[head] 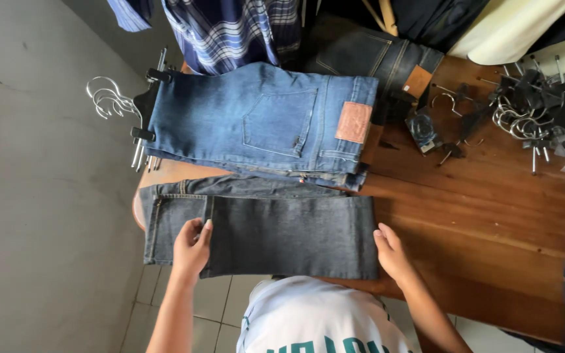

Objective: Folding denim jeans and attaching them to garment hangers on a wooden workspace.

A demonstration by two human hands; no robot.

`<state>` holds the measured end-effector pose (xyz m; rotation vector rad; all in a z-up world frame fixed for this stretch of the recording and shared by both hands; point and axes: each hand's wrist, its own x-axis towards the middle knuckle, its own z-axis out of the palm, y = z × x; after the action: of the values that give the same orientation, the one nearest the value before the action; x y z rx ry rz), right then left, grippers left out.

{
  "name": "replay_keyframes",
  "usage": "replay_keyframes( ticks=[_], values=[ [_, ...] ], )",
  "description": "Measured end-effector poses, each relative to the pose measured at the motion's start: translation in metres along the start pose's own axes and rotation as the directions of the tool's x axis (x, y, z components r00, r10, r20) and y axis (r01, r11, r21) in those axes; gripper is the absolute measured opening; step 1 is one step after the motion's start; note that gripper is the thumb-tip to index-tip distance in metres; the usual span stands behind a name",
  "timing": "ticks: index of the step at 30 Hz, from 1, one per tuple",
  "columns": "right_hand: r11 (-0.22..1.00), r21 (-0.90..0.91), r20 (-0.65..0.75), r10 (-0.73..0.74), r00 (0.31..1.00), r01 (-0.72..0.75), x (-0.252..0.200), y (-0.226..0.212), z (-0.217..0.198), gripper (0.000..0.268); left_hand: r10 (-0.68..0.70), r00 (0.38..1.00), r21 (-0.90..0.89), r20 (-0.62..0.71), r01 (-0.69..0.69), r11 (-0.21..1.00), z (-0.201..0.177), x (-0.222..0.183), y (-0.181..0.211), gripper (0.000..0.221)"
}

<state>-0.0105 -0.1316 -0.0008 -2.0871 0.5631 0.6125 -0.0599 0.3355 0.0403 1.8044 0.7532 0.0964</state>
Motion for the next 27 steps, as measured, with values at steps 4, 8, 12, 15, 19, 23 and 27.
replay_keyframes(
  ticks=[4,8,12,15,19,23,27],
  values=[
    [0.999,-0.036,0.006,-0.036,0.999,0.036,0.003,0.004,0.036,0.063,-0.015,1.0,0.023,-0.014,0.015,1.0,-0.028,0.021,-0.017,0.027],
    [0.995,-0.058,-0.048,-0.083,0.995,0.08,-0.017,-0.029,0.056,0.064,-0.039,0.998,0.101,-0.041,0.043,0.994,-0.054,0.045,-0.04,0.029],
    [0.98,-0.112,-0.126,-0.176,0.976,0.162,-0.044,-0.068,0.065,0.067,-0.032,0.996,0.219,-0.084,0.049,0.975,-0.074,0.053,-0.032,0.031],
    [0.906,-0.338,-0.208,-0.337,0.918,0.256,-0.025,-0.034,0.096,0.065,-0.053,0.991,0.274,-0.119,0.084,0.958,-0.084,0.058,-0.018,0.037],
    [0.861,-0.414,-0.261,-0.424,0.867,0.296,-0.025,-0.027,0.108,0.068,-0.081,0.988,0.271,-0.13,0.114,0.956,-0.095,0.073,-0.042,0.035],
    [0.843,-0.458,-0.264,-0.433,0.862,0.283,-0.03,-0.034,0.114,0.074,-0.098,0.985,0.272,-0.144,0.135,0.953,-0.101,0.074,-0.038,0.028],
    [0.805,-0.534,-0.268,-0.452,0.851,0.259,-0.04,-0.05,0.116,0.076,-0.09,0.987,0.234,-0.13,0.119,0.965,-0.106,0.073,-0.035,0.025]
  ],
)
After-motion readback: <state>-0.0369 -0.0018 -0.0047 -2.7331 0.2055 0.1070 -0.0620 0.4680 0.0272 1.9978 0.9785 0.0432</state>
